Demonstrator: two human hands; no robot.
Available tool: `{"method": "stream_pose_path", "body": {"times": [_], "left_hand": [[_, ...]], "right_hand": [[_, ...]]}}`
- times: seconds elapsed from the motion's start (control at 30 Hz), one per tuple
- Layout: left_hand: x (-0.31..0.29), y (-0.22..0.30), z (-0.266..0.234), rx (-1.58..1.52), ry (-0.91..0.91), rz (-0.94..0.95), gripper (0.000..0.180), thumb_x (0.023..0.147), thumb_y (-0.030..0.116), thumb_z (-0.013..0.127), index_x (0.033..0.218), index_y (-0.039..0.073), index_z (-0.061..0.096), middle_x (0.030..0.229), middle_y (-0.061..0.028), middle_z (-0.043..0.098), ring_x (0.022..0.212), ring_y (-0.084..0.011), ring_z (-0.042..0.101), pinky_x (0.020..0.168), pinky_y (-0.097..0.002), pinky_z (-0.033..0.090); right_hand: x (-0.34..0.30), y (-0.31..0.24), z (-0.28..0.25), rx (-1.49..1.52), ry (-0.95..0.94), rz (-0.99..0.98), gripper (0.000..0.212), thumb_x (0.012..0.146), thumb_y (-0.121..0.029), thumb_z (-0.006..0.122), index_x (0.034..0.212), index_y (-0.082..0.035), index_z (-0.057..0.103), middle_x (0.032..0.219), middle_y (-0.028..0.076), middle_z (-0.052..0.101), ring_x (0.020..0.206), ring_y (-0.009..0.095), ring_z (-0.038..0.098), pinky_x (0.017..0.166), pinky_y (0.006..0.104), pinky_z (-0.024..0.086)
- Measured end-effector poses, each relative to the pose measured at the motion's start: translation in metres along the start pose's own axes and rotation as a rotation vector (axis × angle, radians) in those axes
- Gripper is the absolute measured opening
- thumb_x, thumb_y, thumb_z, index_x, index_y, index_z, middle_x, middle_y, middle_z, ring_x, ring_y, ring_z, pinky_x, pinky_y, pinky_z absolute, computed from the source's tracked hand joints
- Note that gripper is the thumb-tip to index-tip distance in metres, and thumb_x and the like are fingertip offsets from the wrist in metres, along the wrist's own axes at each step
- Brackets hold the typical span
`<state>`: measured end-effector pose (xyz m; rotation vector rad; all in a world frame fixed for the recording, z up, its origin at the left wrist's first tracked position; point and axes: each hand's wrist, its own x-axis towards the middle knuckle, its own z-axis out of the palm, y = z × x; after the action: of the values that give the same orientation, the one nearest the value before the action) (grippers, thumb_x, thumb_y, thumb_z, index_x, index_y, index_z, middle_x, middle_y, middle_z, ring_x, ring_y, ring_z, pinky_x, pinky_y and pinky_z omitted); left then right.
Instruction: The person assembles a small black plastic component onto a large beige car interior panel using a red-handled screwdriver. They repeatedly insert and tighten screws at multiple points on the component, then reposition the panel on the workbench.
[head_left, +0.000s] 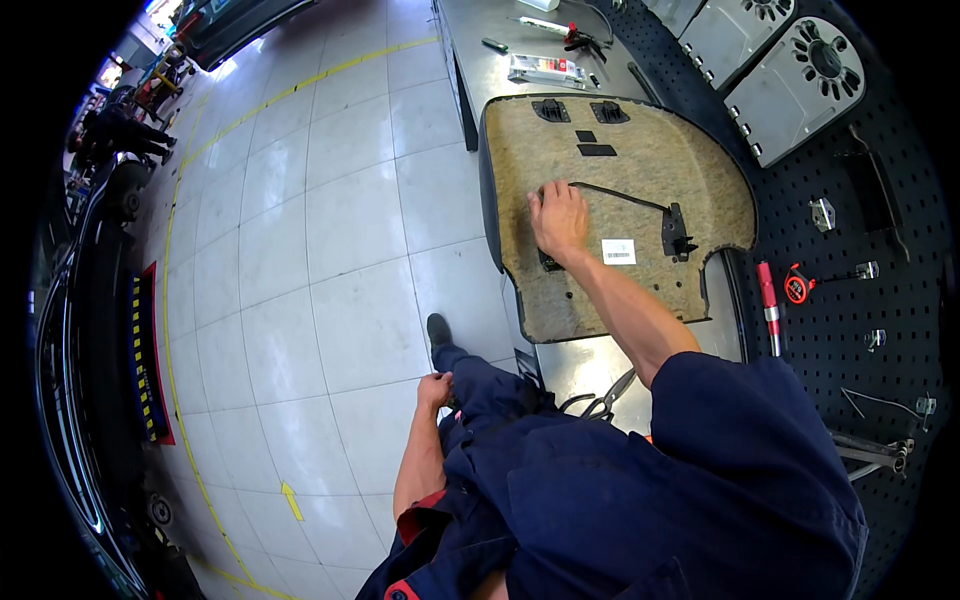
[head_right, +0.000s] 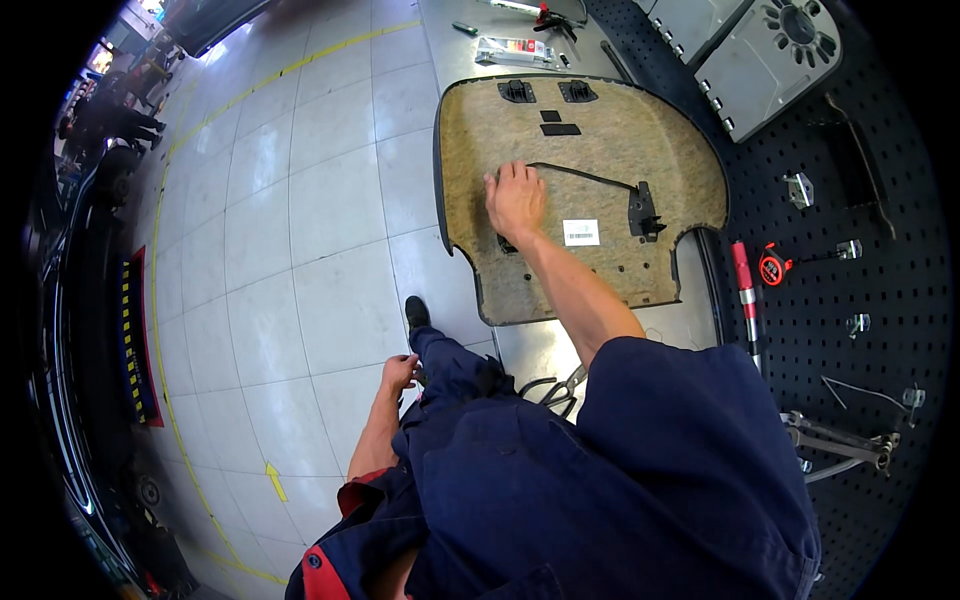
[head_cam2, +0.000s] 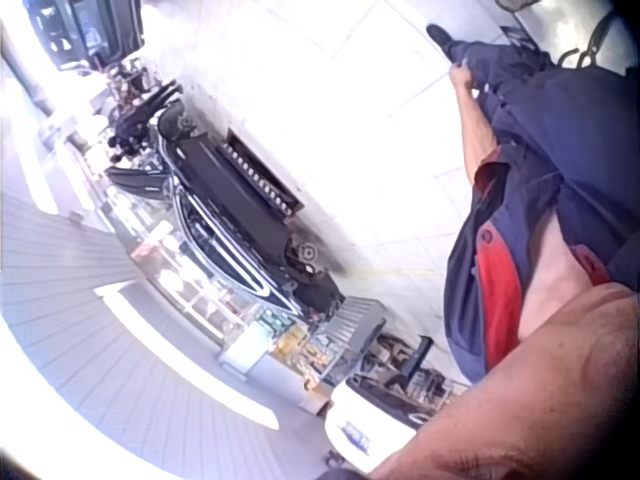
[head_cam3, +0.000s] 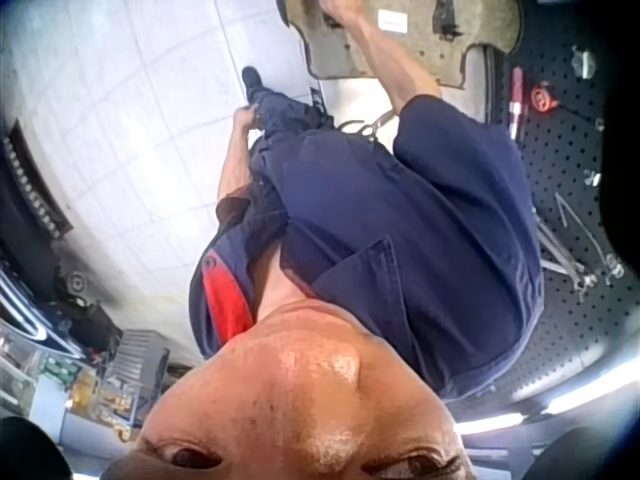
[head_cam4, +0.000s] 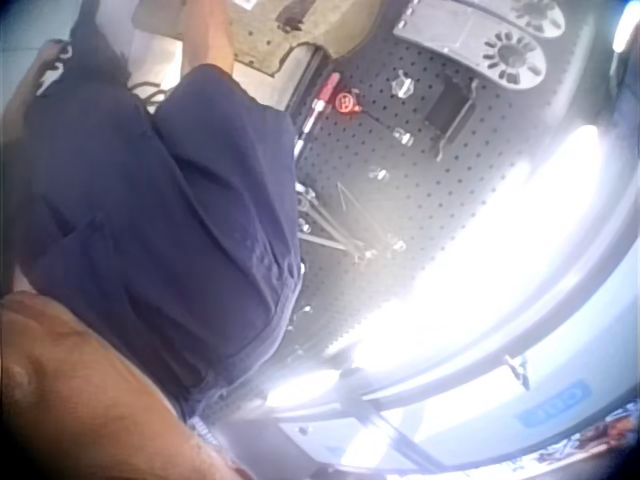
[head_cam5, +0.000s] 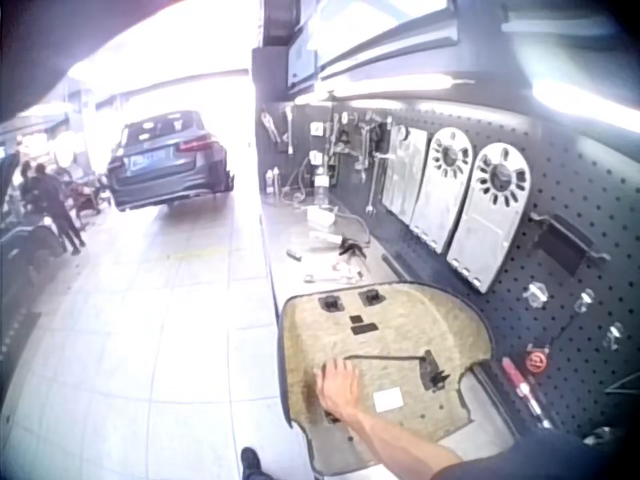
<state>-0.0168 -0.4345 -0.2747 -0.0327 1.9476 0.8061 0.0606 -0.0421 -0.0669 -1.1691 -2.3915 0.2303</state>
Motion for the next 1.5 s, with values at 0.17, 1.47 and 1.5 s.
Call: {"method": "stream_pose_path", "body": {"times": [0.17,1.47,1.5], "left_hand": [[-0.005,0.001,-0.003,0.011,-0.027,-0.008,0.035,0.096,0.027,0.067,0.111,-0.005,0.071,0.085,-0.0109,0.073,0.064,-0.0191,0.066,0.056,-0.0329,0.054],[0.008,-0.005,0.007,-0.070,-0.067,-0.017,0.037,0.098,0.031,0.065,0.115,-0.002,0.069,0.086,-0.0080,0.071,0.060,-0.0171,0.062,0.048,-0.0326,0.048],[0.007,-0.005,0.007,-0.068,-0.067,-0.018,0.037,0.098,0.031,0.065,0.115,-0.002,0.070,0.086,-0.0081,0.071,0.060,-0.0172,0.062,0.049,-0.0327,0.048]], "right_hand": [[-0.001,0.000,0.000,0.003,0.002,-0.022,0.031,0.098,-0.035,0.059,0.104,-0.006,0.065,0.109,0.013,0.061,0.108,0.033,0.056,0.093,0.0480,0.043],[0.000,-0.001,-0.003,0.024,-0.031,0.015,0.031,0.099,-0.034,0.059,0.106,-0.005,0.066,0.112,0.014,0.062,0.111,0.033,0.056,0.095,0.0475,0.043],[0.000,-0.001,-0.002,0.025,-0.032,0.016,0.031,0.099,-0.035,0.059,0.106,-0.005,0.066,0.112,0.014,0.062,0.111,0.033,0.056,0.095,0.0475,0.043]]}}
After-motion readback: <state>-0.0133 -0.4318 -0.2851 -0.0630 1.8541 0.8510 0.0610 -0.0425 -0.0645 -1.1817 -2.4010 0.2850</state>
